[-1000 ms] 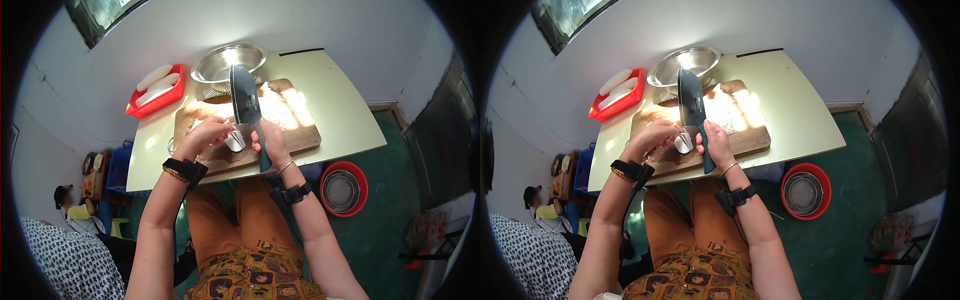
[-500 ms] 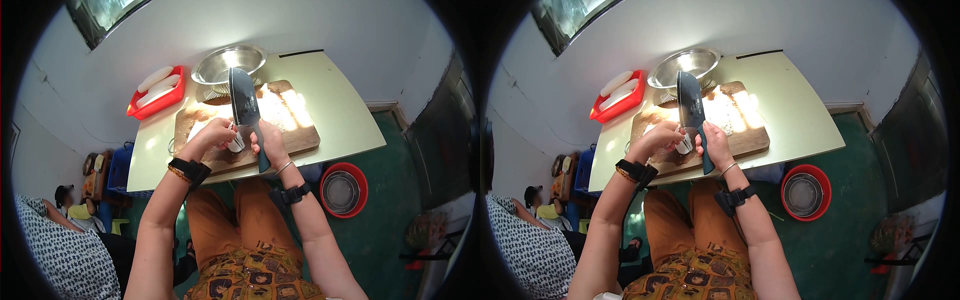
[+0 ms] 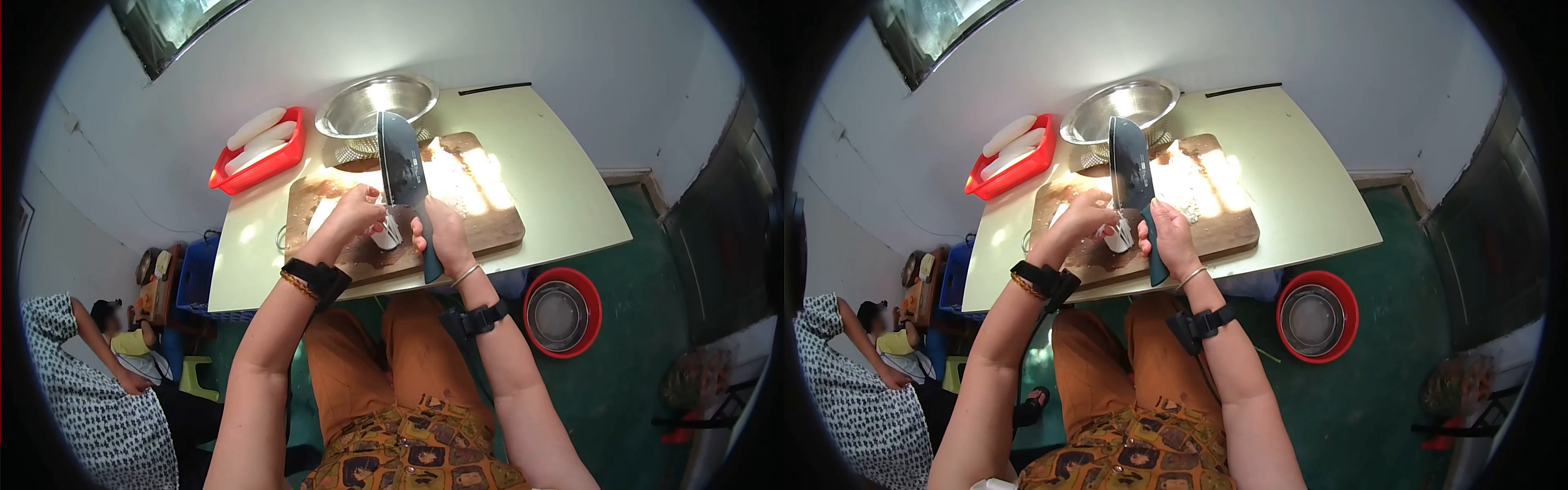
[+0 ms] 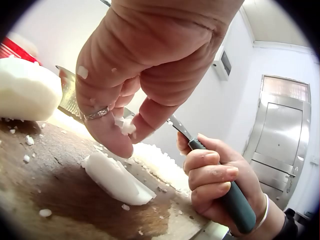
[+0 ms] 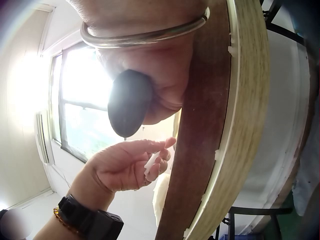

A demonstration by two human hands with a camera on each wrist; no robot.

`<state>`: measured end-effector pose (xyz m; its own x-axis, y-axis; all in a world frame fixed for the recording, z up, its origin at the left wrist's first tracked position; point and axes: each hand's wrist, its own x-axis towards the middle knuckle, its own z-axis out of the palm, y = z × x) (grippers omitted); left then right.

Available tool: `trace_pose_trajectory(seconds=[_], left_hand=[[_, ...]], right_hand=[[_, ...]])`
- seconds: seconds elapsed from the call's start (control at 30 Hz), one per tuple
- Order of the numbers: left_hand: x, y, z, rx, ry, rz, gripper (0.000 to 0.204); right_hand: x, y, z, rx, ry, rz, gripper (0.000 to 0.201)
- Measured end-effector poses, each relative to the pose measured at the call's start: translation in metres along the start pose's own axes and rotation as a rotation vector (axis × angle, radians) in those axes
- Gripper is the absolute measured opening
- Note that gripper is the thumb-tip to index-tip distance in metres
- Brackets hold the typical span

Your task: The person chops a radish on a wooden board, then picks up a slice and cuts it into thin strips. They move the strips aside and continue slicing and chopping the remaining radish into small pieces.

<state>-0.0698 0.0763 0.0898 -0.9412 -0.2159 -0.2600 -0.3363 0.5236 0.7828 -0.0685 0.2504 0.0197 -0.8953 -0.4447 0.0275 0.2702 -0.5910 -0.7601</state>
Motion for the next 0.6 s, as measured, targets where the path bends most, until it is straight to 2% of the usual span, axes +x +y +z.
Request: trace_pose_trajectory(seconds=[0.1, 0.2, 0.3, 0.4, 0.5, 0.6], left_hand=[[-0.001, 0.004, 0.005, -0.004, 0.045, 0.005, 0.03], [0.003, 0.003, 0.004, 0.067, 0.011, 0.039, 0.032], [0.002, 0.0, 0.003, 0.112, 0.027, 0.069, 0.03], [0.006, -0.005, 0.0, -0.067, -0.048, -0.021, 0.028], [0.001, -0.006, -0.003, -0.117, -0.087, -0.051, 0.03], [-0.009, -0.006, -0.001, -0.174, -0.051, -0.003, 0.032]], right_hand=[[0.0, -0.001, 0.0, 0.002, -0.004, 0.004, 0.027], [0.0, 0.0, 0.0, -0.002, -0.002, 0.005, 0.027], [-0.001, -0.001, 0.0, 0.031, 0.011, 0.014, 0.027], [0.0, -0.001, 0.0, 0.039, 0.016, 0.006, 0.027], [-0.001, 0.0, 0.0, 0.017, 0.024, -0.016, 0.027], [-0.001, 0.001, 0.001, 0.023, 0.04, -0.028, 0.027]])
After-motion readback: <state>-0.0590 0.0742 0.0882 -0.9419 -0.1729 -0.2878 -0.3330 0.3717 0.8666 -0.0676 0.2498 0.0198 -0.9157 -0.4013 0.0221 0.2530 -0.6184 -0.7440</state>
